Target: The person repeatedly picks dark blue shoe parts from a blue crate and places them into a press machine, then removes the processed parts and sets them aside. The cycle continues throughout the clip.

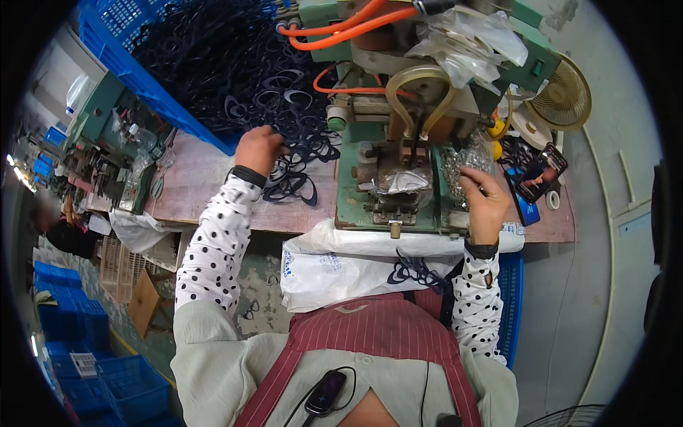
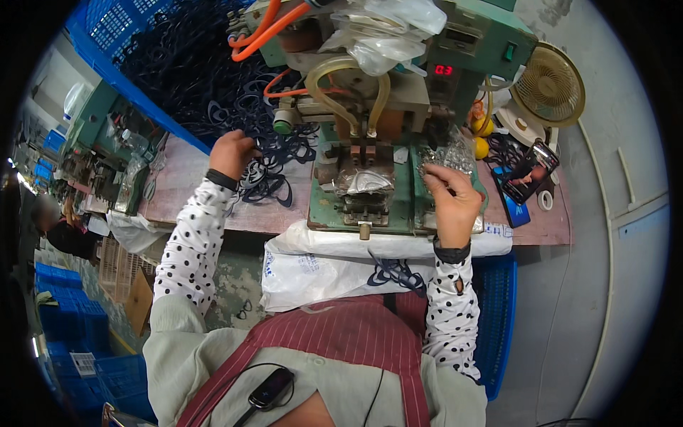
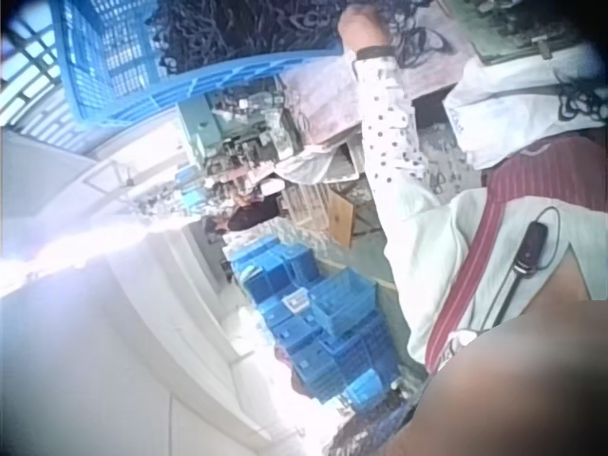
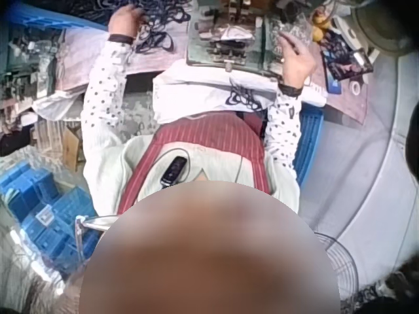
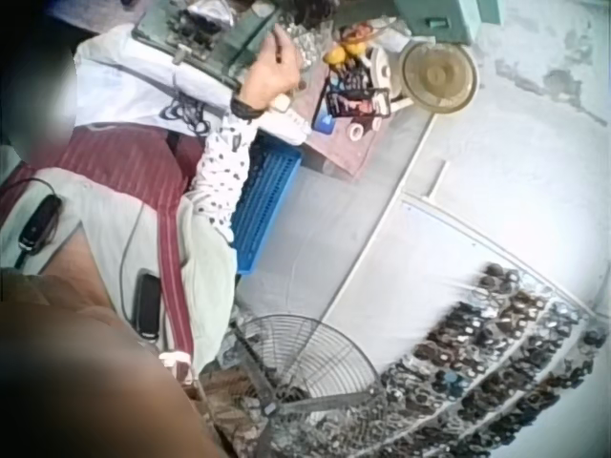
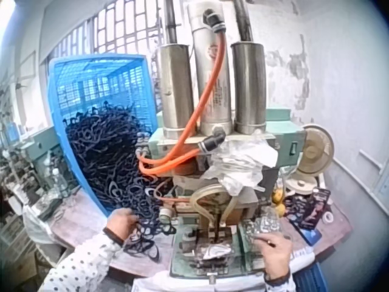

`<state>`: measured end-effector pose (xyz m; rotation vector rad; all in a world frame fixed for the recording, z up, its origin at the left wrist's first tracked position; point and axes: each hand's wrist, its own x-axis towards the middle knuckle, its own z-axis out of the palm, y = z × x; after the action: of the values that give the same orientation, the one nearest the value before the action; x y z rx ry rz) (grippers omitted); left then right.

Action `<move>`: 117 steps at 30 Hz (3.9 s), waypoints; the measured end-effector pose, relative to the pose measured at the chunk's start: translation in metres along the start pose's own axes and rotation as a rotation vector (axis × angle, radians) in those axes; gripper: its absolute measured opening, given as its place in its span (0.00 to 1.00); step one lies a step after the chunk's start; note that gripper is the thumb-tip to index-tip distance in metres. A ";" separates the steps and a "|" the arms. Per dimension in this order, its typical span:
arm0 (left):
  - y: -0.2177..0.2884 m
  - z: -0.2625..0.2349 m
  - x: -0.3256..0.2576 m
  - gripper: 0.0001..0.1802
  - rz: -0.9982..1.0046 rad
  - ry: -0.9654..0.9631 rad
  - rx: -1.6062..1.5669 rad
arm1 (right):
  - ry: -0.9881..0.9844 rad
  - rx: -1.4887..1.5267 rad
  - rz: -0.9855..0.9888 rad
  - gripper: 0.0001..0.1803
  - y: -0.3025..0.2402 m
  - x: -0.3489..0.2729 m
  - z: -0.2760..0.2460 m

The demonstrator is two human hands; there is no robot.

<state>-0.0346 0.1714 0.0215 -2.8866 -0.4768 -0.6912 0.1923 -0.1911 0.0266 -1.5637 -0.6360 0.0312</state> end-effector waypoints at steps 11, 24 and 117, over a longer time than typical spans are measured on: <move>0.140 -0.089 0.006 0.05 -0.161 0.358 -0.868 | -0.039 0.016 -0.046 0.19 -0.014 -0.012 0.059; 0.176 -0.085 0.027 0.05 -0.291 0.428 -0.997 | -0.024 0.320 0.056 0.28 -0.024 -0.017 0.075; 0.118 -0.072 -0.055 0.35 -0.185 0.766 -1.203 | -0.456 -0.143 -0.389 0.23 -0.070 -0.073 0.084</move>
<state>-0.0724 0.0311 0.0533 -3.0013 -0.2259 -2.7177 0.0720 -0.1473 0.0560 -1.5549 -1.3186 0.0515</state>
